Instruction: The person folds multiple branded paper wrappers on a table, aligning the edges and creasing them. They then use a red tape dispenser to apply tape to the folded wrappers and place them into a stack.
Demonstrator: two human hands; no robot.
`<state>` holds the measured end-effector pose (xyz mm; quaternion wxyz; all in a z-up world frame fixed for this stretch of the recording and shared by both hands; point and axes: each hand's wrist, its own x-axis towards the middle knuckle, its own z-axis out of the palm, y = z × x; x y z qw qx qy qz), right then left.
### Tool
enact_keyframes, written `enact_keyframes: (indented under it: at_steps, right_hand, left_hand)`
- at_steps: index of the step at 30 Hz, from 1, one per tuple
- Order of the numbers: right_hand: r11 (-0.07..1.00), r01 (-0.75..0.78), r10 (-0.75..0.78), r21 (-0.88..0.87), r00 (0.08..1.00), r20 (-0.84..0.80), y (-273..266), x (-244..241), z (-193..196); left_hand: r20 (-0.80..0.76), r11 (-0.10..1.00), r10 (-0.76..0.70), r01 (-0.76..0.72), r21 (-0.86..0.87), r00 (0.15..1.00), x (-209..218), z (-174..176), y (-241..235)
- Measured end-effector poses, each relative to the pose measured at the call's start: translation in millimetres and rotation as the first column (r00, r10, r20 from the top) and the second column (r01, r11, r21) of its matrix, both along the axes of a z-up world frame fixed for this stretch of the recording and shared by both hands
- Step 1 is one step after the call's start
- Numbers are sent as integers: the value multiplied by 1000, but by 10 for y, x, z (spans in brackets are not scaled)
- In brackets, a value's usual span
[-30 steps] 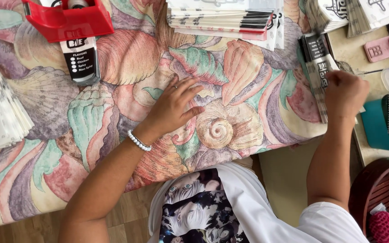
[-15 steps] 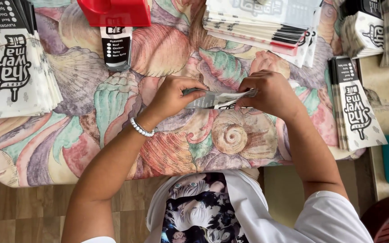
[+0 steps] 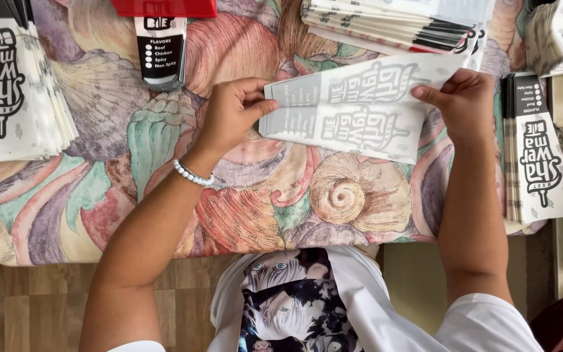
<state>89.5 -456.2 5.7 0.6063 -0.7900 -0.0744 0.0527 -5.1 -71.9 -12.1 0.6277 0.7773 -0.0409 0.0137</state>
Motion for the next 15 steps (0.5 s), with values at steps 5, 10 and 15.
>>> enact_keyframes:
  at_steps: [5, 10, 15]
  right_hand:
    - [998, -52, 53, -42, 998, 25, -147, 71, -183]
    - [998, 61, -63, 18, 987, 148, -551, 115, -43]
    - [879, 253, -373, 405, 893, 251, -1176, 291, -136]
  left_hand:
    - [176, 989, 116, -130, 72, 977, 34, -49, 45]
    - [245, 984, 29, -70, 163, 969, 60, -16, 128]
    - [324, 948, -108, -1, 319, 940, 67, -16, 229]
